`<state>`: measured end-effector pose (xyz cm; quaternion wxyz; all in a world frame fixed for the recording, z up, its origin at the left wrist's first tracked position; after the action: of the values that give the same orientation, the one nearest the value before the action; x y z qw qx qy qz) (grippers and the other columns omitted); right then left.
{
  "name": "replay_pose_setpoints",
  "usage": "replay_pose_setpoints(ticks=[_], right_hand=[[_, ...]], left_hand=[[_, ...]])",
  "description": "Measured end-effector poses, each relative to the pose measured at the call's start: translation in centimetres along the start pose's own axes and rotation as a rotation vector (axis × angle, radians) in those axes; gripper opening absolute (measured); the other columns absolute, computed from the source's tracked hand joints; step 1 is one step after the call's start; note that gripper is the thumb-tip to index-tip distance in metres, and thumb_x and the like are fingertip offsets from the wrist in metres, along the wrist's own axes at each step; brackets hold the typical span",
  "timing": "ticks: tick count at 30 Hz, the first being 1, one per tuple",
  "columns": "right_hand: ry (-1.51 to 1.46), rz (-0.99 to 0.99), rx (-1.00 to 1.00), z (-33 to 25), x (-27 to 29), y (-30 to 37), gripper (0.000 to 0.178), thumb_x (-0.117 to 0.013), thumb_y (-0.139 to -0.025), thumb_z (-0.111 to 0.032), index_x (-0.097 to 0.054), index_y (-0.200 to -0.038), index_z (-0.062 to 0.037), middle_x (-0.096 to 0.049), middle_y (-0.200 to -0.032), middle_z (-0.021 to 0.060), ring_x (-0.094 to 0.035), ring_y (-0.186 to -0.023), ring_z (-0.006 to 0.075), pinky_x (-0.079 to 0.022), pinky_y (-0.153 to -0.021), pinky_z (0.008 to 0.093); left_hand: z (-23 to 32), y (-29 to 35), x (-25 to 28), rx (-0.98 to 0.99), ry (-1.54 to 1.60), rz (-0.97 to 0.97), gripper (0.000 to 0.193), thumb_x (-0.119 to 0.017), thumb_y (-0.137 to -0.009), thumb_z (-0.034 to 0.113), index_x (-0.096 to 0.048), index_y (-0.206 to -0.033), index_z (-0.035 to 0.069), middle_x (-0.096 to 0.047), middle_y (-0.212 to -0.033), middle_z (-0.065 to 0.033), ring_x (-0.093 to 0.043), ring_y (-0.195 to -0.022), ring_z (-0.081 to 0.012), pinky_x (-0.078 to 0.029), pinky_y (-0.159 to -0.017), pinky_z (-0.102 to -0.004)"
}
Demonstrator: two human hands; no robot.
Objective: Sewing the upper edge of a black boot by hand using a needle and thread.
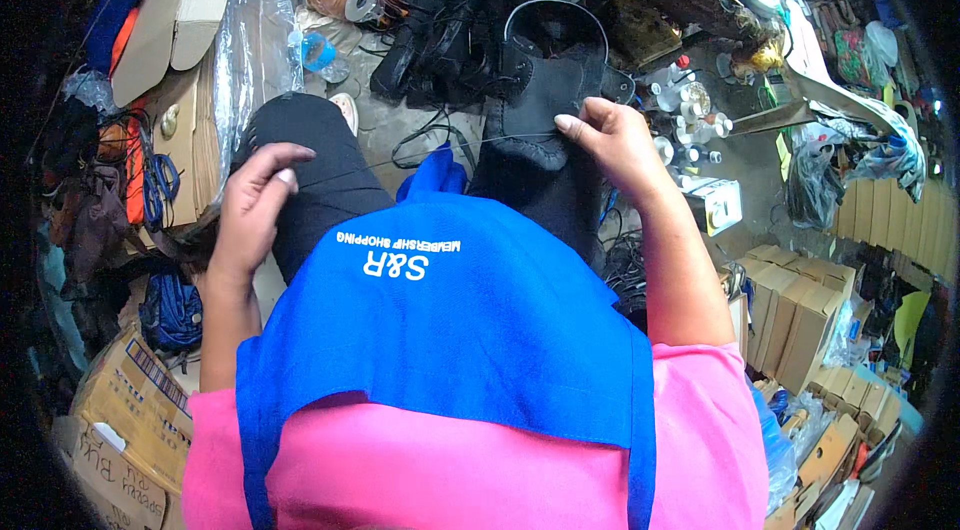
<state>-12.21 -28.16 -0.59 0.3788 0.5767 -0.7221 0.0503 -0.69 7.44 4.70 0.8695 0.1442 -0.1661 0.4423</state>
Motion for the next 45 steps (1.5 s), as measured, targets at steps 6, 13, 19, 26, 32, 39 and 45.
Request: replay_pose_setpoints(ticks=[6,13,19,26,32,39,45], right_hand=[[-0.058,0.003,0.017,0.6,0.0,0.1,0.037,-0.071,-0.084,-0.029,-0.050,-0.069,-0.0030,-0.045,-0.061,-0.0036,-0.038,-0.062,0.0060,-0.035,-0.054,0.0268],[-0.103,-0.007,-0.034,1.6,0.4,0.4,0.036,-0.072,-0.083,-0.028,-0.050,-0.069,-0.0044,-0.043,-0.060,-0.0046,-0.037,-0.061,0.0057,-0.033,-0.053,0.0262],[0.135,0.040,-0.006,0.6,0.7,0.3,0.037,-0.072,-0.082,-0.032,-0.052,-0.071,-0.0025,-0.047,-0.059,0.0009,-0.040,-0.059,0.0083,-0.037,-0.055,0.0293],[0.363,-0.040,0.002,-3.7,-1.4,-1.2,0.039,-0.071,-0.081,-0.036,-0.058,-0.077,0.0008,-0.057,-0.064,0.0122,-0.054,-0.059,0.0193,-0.043,-0.058,0.0357],[0.571,-0.135,0.222,-8.9,-6.5,-2.6,0.040,-0.072,-0.074,-0.041,-0.063,-0.082,-0.0025,-0.064,-0.077,0.0190,-0.064,-0.080,0.0364,-0.049,-0.071,0.0459],[0.609,0.205,0.507,-9.5,-5.0,0.1,0.031,-0.071,-0.076,-0.035,-0.060,-0.083,-0.0064,-0.062,-0.086,0.0125,-0.060,-0.084,0.0310,-0.045,-0.074,0.0421],[0.257,-0.173,0.502,-7.2,-6.1,-0.8,0.026,-0.064,-0.082,-0.023,-0.059,-0.073,0.0012,-0.058,-0.070,0.0202,-0.057,-0.067,0.0378,-0.044,-0.062,0.0447]], left_hand=[[1.1,0.6,-2.6,-0.342,-0.345,0.049,0.018,-0.054,-0.077,-0.002,-0.063,-0.093,0.000,-0.061,-0.084,-0.0151,-0.060,-0.077,-0.0313,-0.048,-0.071,-0.0367],[1.2,0.3,-2.5,-0.458,-0.310,0.155,0.018,-0.059,-0.072,-0.003,-0.063,-0.089,0.002,-0.060,-0.078,-0.0132,-0.060,-0.070,-0.0296,-0.048,-0.066,-0.0376],[1.5,0.4,-0.9,-0.468,-0.227,0.257,0.014,-0.059,-0.078,-0.002,-0.064,-0.091,0.002,-0.063,-0.082,-0.0126,-0.062,-0.073,-0.0269,-0.049,-0.067,-0.0339],[0.9,-1.6,1.8,-0.393,-0.246,0.377,0.012,-0.059,-0.083,0.002,-0.065,-0.093,0.001,-0.062,-0.084,-0.0111,-0.059,-0.072,-0.0204,-0.046,-0.068,-0.0282],[5.0,-7.9,-7.7,-0.566,-0.082,0.008,0.020,-0.062,-0.081,0.007,-0.064,-0.100,0.003,-0.061,-0.101,-0.0131,-0.059,-0.098,-0.0271,-0.047,-0.088,-0.0349],[1.7,-12.6,-16.0,-0.465,-0.027,-0.246,0.026,-0.069,-0.080,0.018,-0.060,-0.102,0.005,-0.054,-0.108,-0.0116,-0.054,-0.103,-0.0252,-0.043,-0.092,-0.0342],[1.4,-13.1,-17.6,-0.449,0.028,-0.393,0.027,-0.074,-0.077,0.021,-0.061,-0.095,0.007,-0.047,-0.103,-0.0097,-0.049,-0.101,-0.0238,-0.041,-0.092,-0.0331]])
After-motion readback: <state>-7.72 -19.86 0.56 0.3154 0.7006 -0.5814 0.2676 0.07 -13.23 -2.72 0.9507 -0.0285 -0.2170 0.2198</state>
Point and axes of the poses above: each hand's wrist, its own y-axis away from the middle knuckle, its own x-axis out of the back of the hand, z = x × y, the point moved 9 cm from there along -y, towards the middle knuckle
